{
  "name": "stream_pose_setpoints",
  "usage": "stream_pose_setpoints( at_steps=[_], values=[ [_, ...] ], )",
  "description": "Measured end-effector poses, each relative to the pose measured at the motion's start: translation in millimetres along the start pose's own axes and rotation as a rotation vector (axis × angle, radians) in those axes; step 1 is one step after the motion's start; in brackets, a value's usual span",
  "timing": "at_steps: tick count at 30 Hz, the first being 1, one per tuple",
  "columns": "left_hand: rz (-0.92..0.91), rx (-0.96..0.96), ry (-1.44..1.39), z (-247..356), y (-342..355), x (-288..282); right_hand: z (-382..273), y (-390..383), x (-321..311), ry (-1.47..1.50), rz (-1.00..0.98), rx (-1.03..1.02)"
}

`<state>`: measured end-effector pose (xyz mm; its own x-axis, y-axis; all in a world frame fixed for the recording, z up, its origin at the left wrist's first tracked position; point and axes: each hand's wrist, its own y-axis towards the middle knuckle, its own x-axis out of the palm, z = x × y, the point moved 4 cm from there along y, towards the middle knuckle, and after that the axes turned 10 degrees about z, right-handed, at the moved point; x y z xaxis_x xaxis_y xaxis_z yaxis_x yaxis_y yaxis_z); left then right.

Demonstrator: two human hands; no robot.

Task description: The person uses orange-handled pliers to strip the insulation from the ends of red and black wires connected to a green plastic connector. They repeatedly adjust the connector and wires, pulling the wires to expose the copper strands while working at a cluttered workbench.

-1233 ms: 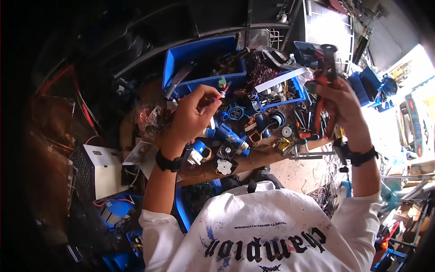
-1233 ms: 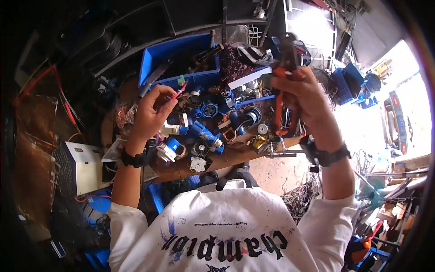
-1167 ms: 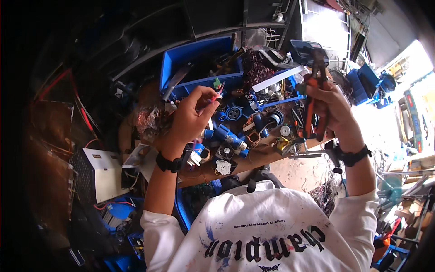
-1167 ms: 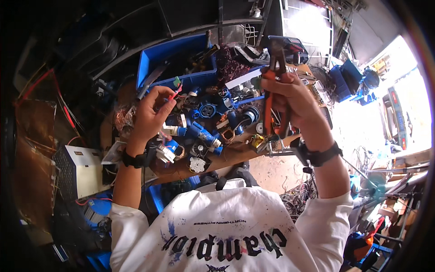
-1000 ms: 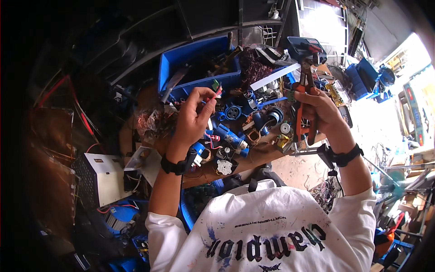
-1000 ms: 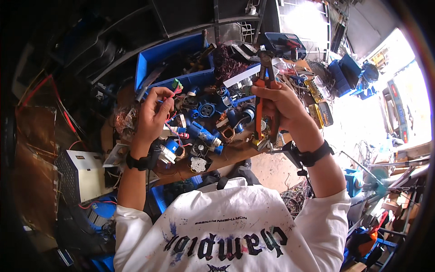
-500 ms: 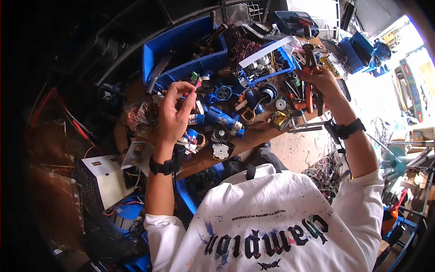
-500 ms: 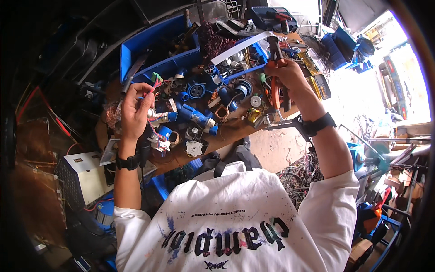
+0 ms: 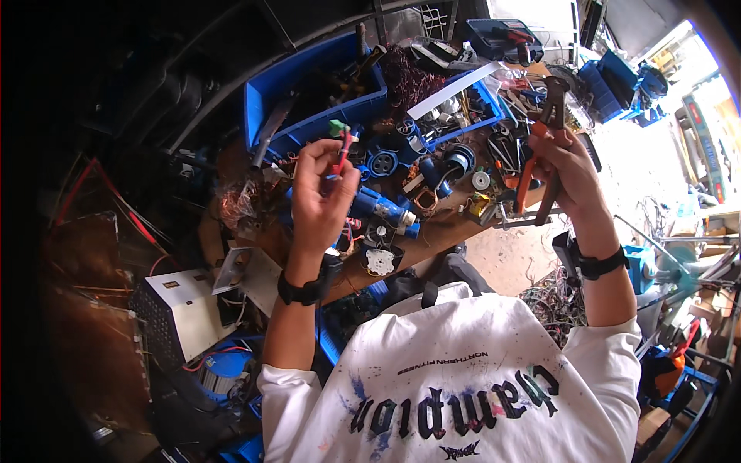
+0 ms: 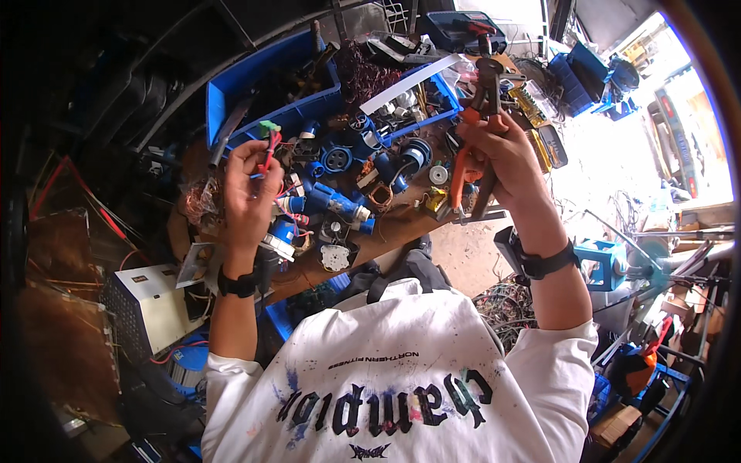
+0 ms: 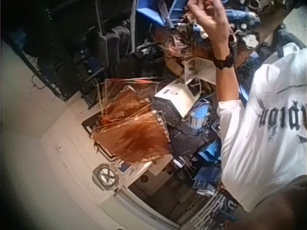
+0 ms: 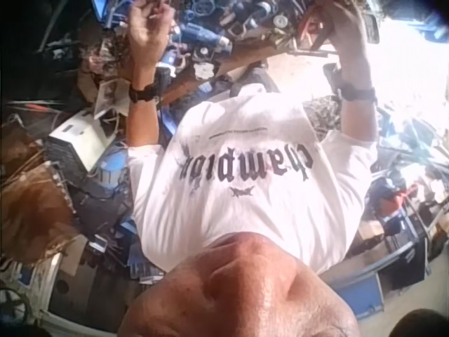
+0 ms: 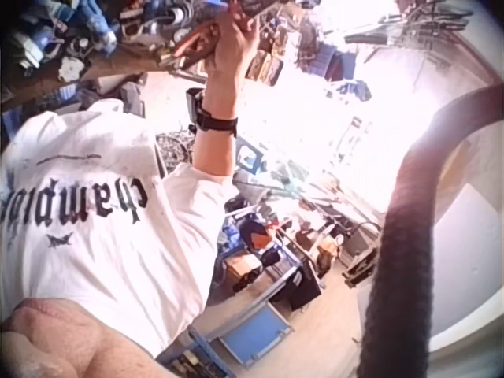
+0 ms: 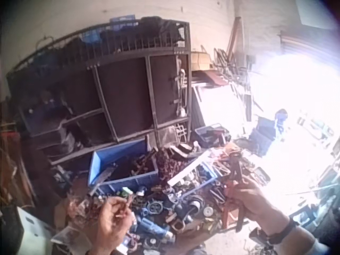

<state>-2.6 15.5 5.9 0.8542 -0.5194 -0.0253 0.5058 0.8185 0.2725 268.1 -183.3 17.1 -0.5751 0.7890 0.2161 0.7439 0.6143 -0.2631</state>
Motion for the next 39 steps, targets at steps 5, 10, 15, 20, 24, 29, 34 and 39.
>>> stream_pose_setpoints(
  at_steps=[5,10,15,20,24,29,34,39],
  values=[
    [-0.171,0.073,0.143,18.5,-3.4,50.7,-7.9,-19.1,54.7,0.191,-0.130,0.054],
    [-0.124,0.140,0.296,12.5,1.8,59.7,-2.7,-27.2,83.3,0.151,-0.201,0.033],
    [-0.060,-0.097,0.097,-110.5,21.1,11.2,19.7,-28.5,69.4,0.103,-0.156,0.118],
    [0.078,-0.231,0.091,-205.1,26.9,5.6,67.1,-14.9,62.6,0.062,-0.130,0.264],
    [0.078,-0.170,0.144,-248.1,31.4,8.3,82.3,-21.2,73.4,0.070,-0.108,0.365],
    [0.035,-0.162,0.191,-246.0,27.1,3.6,100.2,-19.2,66.9,0.184,-0.180,0.481],
    [0.222,0.155,0.679,-197.8,8.5,-4.1,102.9,-20.0,77.9,0.169,-0.158,0.412],
    [-0.104,-0.666,-0.212,-142.2,-39.0,44.9,129.8,-7.4,85.9,0.056,-0.102,0.314]
  ],
)
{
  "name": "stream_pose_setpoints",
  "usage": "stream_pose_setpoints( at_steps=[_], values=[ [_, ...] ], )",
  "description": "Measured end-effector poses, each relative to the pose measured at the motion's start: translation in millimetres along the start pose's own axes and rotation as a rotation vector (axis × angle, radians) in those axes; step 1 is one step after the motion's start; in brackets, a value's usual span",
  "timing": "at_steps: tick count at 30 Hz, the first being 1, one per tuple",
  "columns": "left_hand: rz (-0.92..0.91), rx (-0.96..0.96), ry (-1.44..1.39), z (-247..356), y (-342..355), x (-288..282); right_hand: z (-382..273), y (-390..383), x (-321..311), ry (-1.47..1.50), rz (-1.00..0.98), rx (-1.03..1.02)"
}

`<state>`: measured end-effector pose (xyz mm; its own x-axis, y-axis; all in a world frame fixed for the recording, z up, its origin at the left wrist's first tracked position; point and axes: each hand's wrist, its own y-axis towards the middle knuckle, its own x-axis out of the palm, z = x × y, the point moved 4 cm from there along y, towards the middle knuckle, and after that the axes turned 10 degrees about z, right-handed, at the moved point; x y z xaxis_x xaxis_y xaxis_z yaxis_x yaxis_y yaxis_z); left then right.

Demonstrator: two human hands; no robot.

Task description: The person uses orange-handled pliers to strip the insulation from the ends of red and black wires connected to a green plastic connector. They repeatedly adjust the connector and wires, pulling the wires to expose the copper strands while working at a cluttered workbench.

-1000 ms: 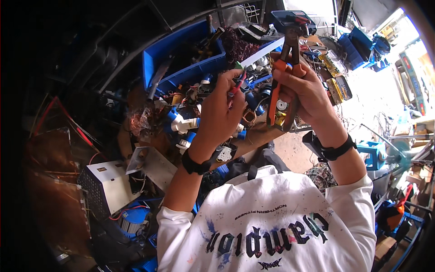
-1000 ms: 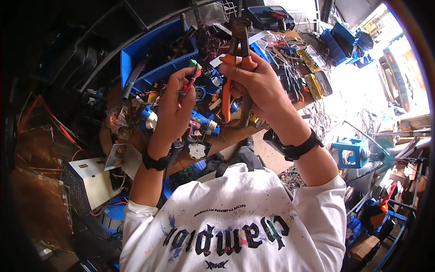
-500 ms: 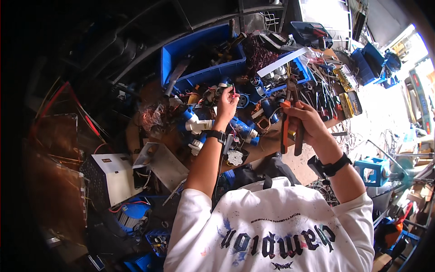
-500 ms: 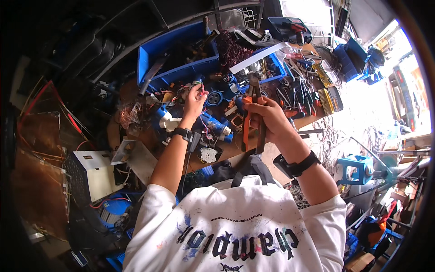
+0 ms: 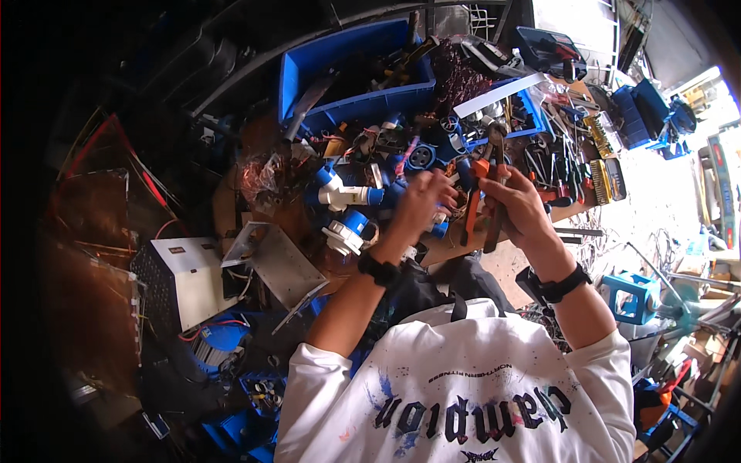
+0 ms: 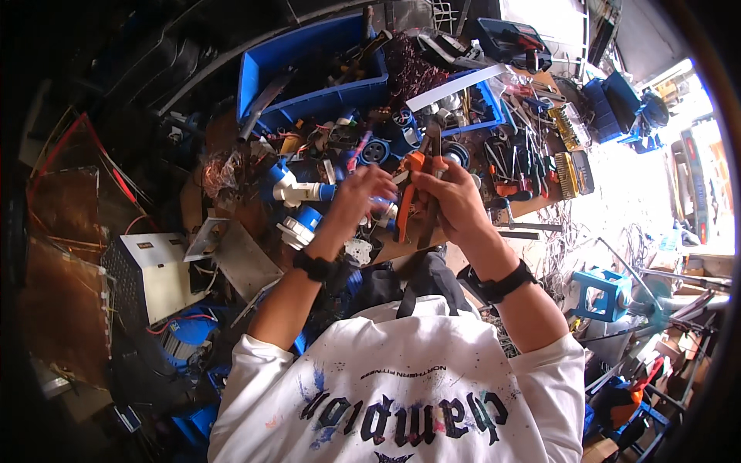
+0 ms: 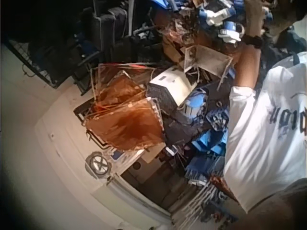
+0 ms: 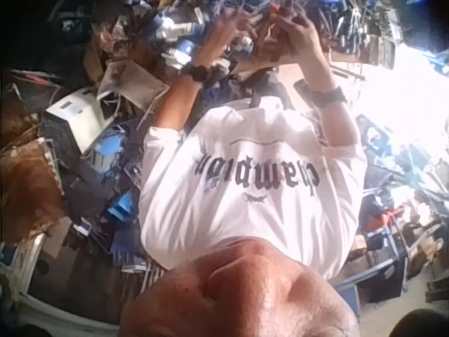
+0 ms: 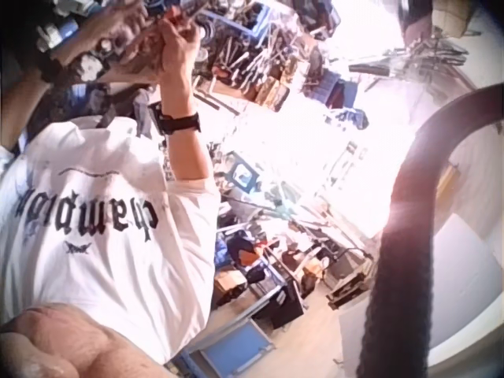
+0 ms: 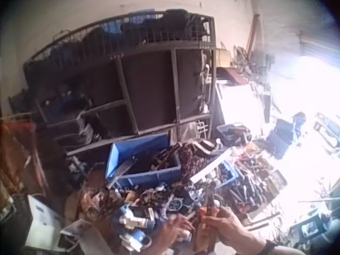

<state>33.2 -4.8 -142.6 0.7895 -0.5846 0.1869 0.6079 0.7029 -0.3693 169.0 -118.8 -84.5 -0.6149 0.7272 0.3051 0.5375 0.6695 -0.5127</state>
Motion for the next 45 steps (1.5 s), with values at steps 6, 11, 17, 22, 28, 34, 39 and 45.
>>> stream_pose_setpoints(
  at_steps=[6,11,17,22,28,34,39,45],
  values=[
    [-0.138,-0.165,-0.275,8.9,-43.7,28.9,0.3,8.7,35.0,-0.094,-0.047,-0.172],
    [0.072,-0.165,-0.305,10.5,-53.5,30.8,6.9,-10.6,44.5,-0.140,0.022,-0.210],
    [0.098,-0.045,-0.189,-2.3,-59.2,41.4,17.4,-21.4,34.3,-0.386,0.117,-0.144],
    [0.000,0.053,-0.040,-14.5,-33.3,12.4,-21.8,-25.9,20.1,-0.494,-0.115,0.097],
    [-0.154,-0.030,-0.241,5.8,-35.4,16.5,-35.8,-27.4,29.8,-0.154,-0.239,0.134],
    [-0.348,-0.075,-0.370,13.8,-38.8,39.7,-35.0,-26.9,19.0,-0.042,-0.485,0.066],
    [-0.261,0.022,-0.198,9.8,-27.3,53.1,-37.6,-37.4,16.2,-0.034,-0.374,0.004],
    [-0.274,0.029,-0.279,14.8,-11.1,82.0,-46.3,-27.5,-9.4,0.025,-0.251,-0.113]
  ],
)
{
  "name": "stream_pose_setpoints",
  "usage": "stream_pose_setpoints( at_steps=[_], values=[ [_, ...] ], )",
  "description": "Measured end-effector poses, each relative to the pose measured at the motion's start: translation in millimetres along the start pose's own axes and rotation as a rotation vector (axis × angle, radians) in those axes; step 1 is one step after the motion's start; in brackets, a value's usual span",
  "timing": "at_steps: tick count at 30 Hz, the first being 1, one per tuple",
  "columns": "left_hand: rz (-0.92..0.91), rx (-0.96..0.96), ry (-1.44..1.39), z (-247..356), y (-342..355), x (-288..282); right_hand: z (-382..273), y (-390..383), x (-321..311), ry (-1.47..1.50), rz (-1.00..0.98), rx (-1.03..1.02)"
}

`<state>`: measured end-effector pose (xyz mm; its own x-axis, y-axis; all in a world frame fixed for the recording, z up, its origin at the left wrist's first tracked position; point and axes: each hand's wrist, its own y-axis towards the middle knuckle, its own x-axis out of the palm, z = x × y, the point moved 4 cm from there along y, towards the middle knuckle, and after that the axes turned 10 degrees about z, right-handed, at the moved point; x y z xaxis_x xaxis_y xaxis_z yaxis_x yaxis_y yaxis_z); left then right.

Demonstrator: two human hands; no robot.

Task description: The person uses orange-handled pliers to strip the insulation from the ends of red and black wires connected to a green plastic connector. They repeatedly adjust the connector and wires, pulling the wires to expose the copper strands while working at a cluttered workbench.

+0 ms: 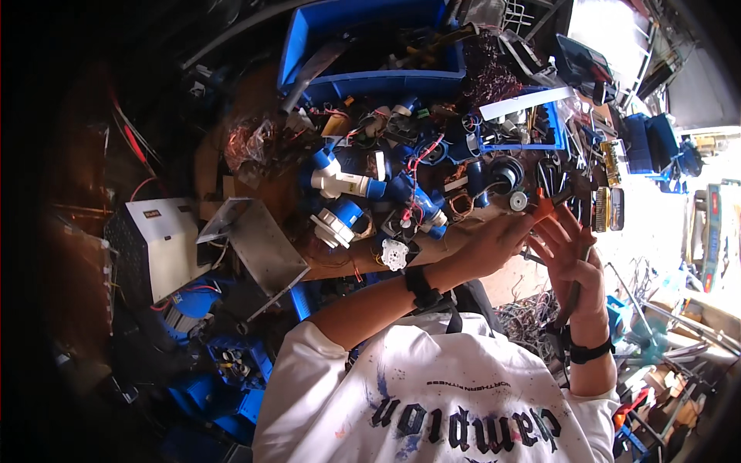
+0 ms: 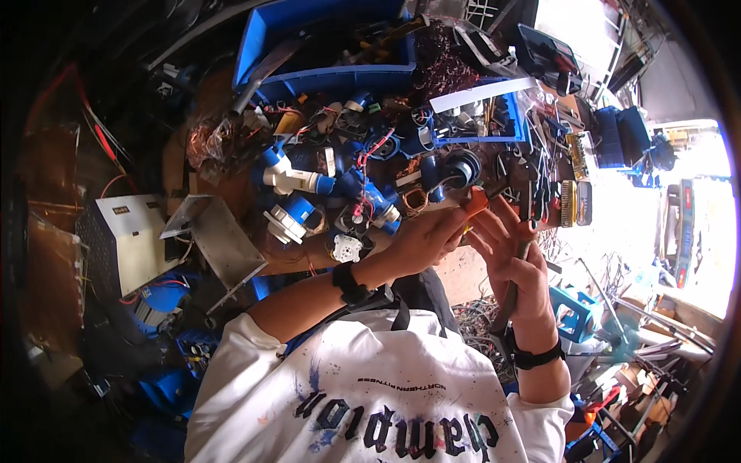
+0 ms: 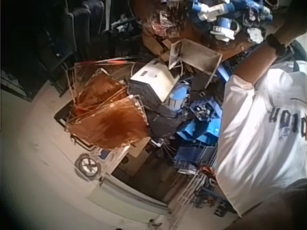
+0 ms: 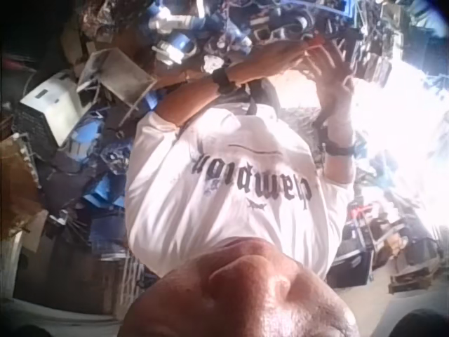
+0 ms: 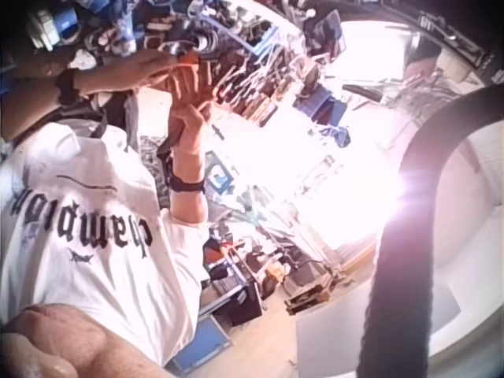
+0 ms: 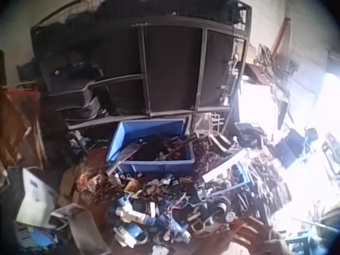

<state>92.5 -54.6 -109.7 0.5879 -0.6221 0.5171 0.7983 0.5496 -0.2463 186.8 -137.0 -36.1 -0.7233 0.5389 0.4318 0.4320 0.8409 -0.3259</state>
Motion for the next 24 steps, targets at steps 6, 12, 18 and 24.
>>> stream_pose_setpoints(
  at_steps=[6,12,18,24],
  values=[
    [-0.014,0.120,0.024,-10.9,34.2,34.2,-19.8,13.0,-20.0,0.004,0.107,-0.029],
    [0.347,0.377,0.836,-7.6,109.8,-68.4,-35.9,7.2,-42.5,0.003,0.157,-0.071],
    [0.527,0.313,1.597,-45.7,188.9,-158.7,-36.4,1.8,-56.5,0.052,0.213,-0.034],
    [0.609,0.334,1.903,-77.9,210.8,-184.5,-41.7,-10.9,-70.2,0.069,0.180,-0.023]
  ],
)
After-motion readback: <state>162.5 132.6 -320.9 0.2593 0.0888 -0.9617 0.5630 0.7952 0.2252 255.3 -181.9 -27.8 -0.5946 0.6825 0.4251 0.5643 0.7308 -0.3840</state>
